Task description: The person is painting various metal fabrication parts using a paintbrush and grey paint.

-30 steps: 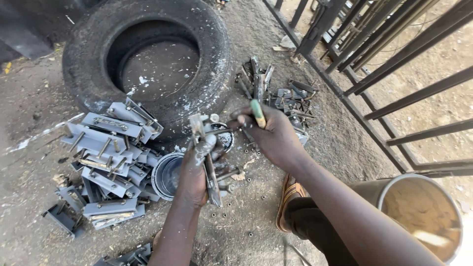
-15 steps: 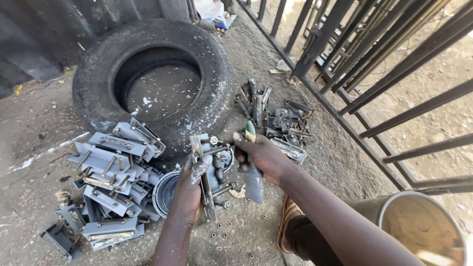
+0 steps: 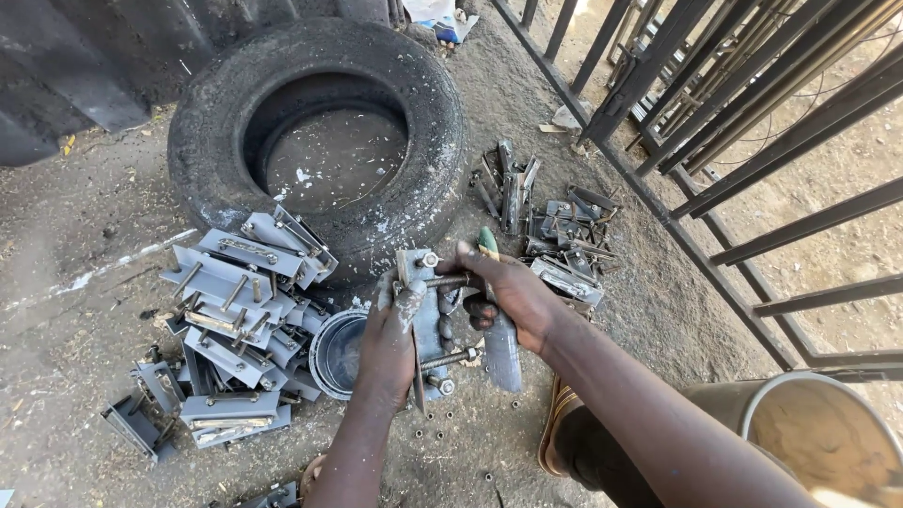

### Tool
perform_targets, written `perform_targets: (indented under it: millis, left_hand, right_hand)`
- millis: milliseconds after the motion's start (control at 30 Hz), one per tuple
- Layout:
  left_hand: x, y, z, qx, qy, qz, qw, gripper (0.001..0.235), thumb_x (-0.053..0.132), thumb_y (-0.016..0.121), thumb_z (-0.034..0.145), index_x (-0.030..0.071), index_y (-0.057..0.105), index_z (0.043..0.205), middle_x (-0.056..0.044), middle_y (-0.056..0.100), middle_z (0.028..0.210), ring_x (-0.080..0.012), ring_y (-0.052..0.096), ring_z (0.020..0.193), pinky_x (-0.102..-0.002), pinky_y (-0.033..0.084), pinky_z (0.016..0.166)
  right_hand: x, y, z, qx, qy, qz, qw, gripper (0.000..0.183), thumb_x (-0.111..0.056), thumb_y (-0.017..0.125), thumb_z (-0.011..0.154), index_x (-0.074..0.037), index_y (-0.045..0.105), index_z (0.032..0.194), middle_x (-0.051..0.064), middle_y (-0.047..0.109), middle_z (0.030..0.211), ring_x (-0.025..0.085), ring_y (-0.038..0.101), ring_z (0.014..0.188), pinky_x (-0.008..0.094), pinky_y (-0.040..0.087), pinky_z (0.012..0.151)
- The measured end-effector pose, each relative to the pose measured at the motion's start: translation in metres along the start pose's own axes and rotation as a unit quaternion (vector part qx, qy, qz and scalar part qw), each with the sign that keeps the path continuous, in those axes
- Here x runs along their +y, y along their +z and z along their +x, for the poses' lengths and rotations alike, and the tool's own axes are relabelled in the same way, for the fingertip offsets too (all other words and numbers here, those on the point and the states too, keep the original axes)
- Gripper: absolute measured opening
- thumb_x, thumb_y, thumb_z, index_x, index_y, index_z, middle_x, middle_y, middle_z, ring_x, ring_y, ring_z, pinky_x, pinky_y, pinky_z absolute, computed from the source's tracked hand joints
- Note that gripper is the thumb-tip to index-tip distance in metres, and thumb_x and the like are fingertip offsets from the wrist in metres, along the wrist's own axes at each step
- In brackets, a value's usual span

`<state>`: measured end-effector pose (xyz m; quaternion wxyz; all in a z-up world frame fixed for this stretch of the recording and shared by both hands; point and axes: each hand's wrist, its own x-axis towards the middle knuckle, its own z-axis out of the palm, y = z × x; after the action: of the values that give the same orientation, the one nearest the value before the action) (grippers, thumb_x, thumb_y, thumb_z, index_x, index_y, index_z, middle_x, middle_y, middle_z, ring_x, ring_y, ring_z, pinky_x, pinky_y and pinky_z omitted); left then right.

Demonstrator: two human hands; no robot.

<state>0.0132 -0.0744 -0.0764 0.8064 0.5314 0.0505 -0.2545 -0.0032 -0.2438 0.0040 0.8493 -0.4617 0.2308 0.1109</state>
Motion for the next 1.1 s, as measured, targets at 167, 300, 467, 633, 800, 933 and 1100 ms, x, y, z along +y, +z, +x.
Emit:
perform_targets:
  millis: [167,300,467,633,800,933,1100]
  left_hand:
    - [0.026,0.012,-0.009,0.008,0.009,-0.005,1.0,0.036,0.028,0.056,0.098,0.007,0.048,0.127,-0.018,0.066,0.08,-0.0228,0.065,0.055,-0.036,0.06,0.047]
    - [0.025,0.015,-0.008,0.026,-0.007,0.002,1.0,0.045,0.031,0.057,0.098,0.006,0.044,0.133,-0.018,0.067,0.084,-0.0237,0.066,0.06,-0.038,0.062,0.053]
    - [0.048,0.033,-0.009,0.051,-0.013,0.0,0.999,0.044,0.035,0.05,0.102,0.007,0.042,0.135,-0.014,0.065,0.084,-0.0222,0.064,0.061,-0.037,0.062,0.054]
    - [0.036,0.01,0.007,0.156,-0.015,-0.043,0.987,0.022,0.031,0.045,0.106,0.014,0.044,0.119,-0.007,0.06,0.079,-0.0188,0.059,0.057,-0.035,0.057,0.049]
    - [0.05,-0.005,0.001,0.183,-0.018,-0.008,0.983,0.021,0.033,0.048,0.103,0.012,0.051,0.104,-0.007,0.059,0.073,-0.0178,0.059,0.055,-0.034,0.055,0.047]
    - [0.067,0.007,-0.004,0.188,-0.02,0.009,0.982,0.023,0.033,0.049,0.101,0.012,0.056,0.096,-0.008,0.058,0.07,-0.0172,0.058,0.053,-0.033,0.053,0.045]
    - [0.076,0.017,-0.005,0.19,-0.034,-0.023,0.981,0.021,0.034,0.041,0.107,0.014,0.049,0.107,-0.004,0.057,0.074,-0.0172,0.06,0.055,-0.034,0.055,0.053]
  right_hand:
    - [0.006,-0.012,0.004,-0.04,-0.022,0.008,0.999,0.02,-0.011,0.066,0.093,0.003,0.065,0.108,0.018,0.065,0.077,0.007,0.044,0.04,0.021,0.039,0.04]
    - [0.005,-0.003,-0.003,-0.049,0.01,0.01,0.999,0.027,-0.017,0.057,0.1,0.004,0.062,0.117,0.012,0.063,0.075,0.007,0.046,0.044,0.02,0.04,0.042]
    - [0.01,-0.009,0.004,0.033,-0.068,-0.122,0.99,0.026,-0.021,0.067,0.097,0.001,0.062,0.109,0.007,0.052,0.06,0.01,0.044,0.043,0.021,0.038,0.04]
    - [-0.012,0.023,-0.045,0.039,-0.046,-0.393,0.917,0.035,-0.008,0.063,0.093,-0.001,0.067,0.127,0.021,0.07,0.08,0.013,0.046,0.044,0.022,0.045,0.044]
    - [-0.007,0.015,-0.047,-0.068,-0.211,-0.501,0.836,0.03,0.004,0.056,0.08,0.0,0.077,0.101,0.023,0.077,0.094,0.035,0.074,0.081,0.044,0.058,0.074]
    - [-0.008,0.025,-0.045,-0.05,-0.16,-0.55,0.818,0.053,0.009,0.054,0.084,-0.005,0.065,0.134,0.023,0.075,0.11,0.022,0.06,0.052,0.039,0.06,0.065]
    - [-0.006,0.024,-0.057,-0.045,-0.172,-0.535,0.826,0.045,0.007,0.058,0.083,-0.002,0.069,0.125,0.025,0.075,0.112,0.045,0.074,0.101,0.053,0.059,0.091]
